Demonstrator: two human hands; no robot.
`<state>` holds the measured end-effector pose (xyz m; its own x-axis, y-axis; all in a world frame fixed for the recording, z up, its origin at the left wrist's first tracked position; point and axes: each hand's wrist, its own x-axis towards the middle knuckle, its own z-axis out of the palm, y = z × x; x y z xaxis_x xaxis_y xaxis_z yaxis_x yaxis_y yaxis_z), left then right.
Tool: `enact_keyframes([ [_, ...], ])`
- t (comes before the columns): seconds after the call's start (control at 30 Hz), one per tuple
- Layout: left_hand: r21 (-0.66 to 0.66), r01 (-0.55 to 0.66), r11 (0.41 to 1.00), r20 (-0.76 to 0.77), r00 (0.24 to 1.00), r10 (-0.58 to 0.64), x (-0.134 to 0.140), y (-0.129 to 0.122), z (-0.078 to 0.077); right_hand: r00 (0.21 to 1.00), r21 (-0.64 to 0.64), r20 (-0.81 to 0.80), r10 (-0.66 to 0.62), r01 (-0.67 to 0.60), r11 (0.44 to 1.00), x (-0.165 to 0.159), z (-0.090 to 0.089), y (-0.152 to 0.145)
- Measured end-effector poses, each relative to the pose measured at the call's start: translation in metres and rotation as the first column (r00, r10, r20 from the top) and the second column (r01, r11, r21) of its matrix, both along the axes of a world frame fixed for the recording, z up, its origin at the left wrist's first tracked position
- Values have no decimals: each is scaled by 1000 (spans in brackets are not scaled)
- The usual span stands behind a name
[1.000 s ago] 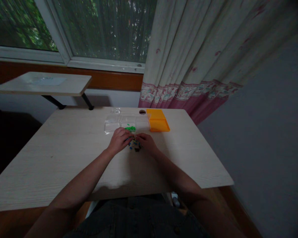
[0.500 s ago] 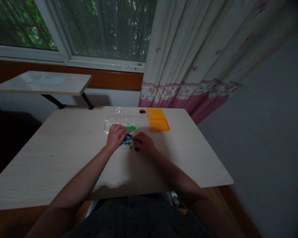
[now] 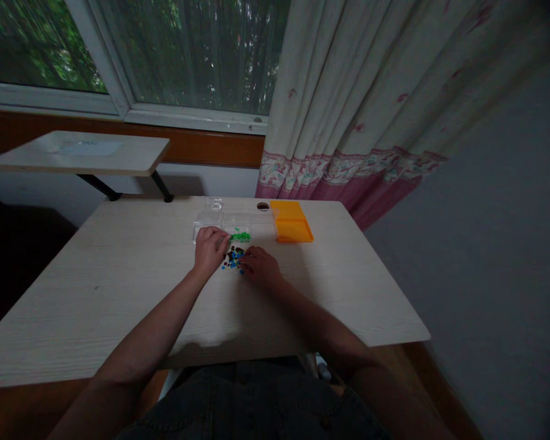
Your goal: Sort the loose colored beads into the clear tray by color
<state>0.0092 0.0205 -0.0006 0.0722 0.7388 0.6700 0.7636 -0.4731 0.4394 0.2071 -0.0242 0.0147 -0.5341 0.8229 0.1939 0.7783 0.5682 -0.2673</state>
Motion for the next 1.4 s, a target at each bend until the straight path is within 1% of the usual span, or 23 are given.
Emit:
enact_keyframes([
  [0.1,4,-2,1000,-10,1000,2,0,0,0,1000,14,19,-4,4,1000,-3,0,-2],
  [0.27,-4,-6,1000,3,1000,6,0,0,-1,998,19,29,-54,54,998,-5,1,-3],
  [0.5,-28,-15,1000,17,1000,16,-1,2,-3,996,20,83,-8,6,1000,-8,0,-2],
  [0.73,-30,-31,999,9,999,32,-3,5,-6,999,1,49,4,-4,1000,-9,1,-1],
  [0.8,-34,-38,999,-2,999,38,-4,6,-8,1000,-6,23,14,-14,1000,-7,1,-1],
  [0.87,-35,-44,998,-13,999,43,-4,7,-10,999,-22,-40,-3,2,1000,-5,1,0],
  [0.97,-21,-42,999,-26,999,41,-4,8,-10,983,-76,-170,-66,53,996,-1,0,3],
  [1.03,-15,-29,999,-26,999,29,-4,6,-8,956,-126,-267,-125,94,988,2,-2,6],
  [1.1,-22,14,1000,-24,1000,-15,-2,3,-5,912,-180,-365,-187,128,975,5,-3,10],
  [1.13,-27,55,998,-24,998,-56,-1,0,-3,887,-205,-411,-212,137,969,6,-4,12],
  [1.2,-33,170,985,-38,985,-171,1,-4,1,839,-246,-489,-240,132,960,9,-5,16],
  [1.3,-45,326,944,-101,939,-329,5,-11,5,769,-292,-577,-276,122,949,11,-8,20],
  [1.4,-59,384,922,-168,906,-388,9,-14,7,702,-357,-631,-330,114,927,13,-9,23],
])
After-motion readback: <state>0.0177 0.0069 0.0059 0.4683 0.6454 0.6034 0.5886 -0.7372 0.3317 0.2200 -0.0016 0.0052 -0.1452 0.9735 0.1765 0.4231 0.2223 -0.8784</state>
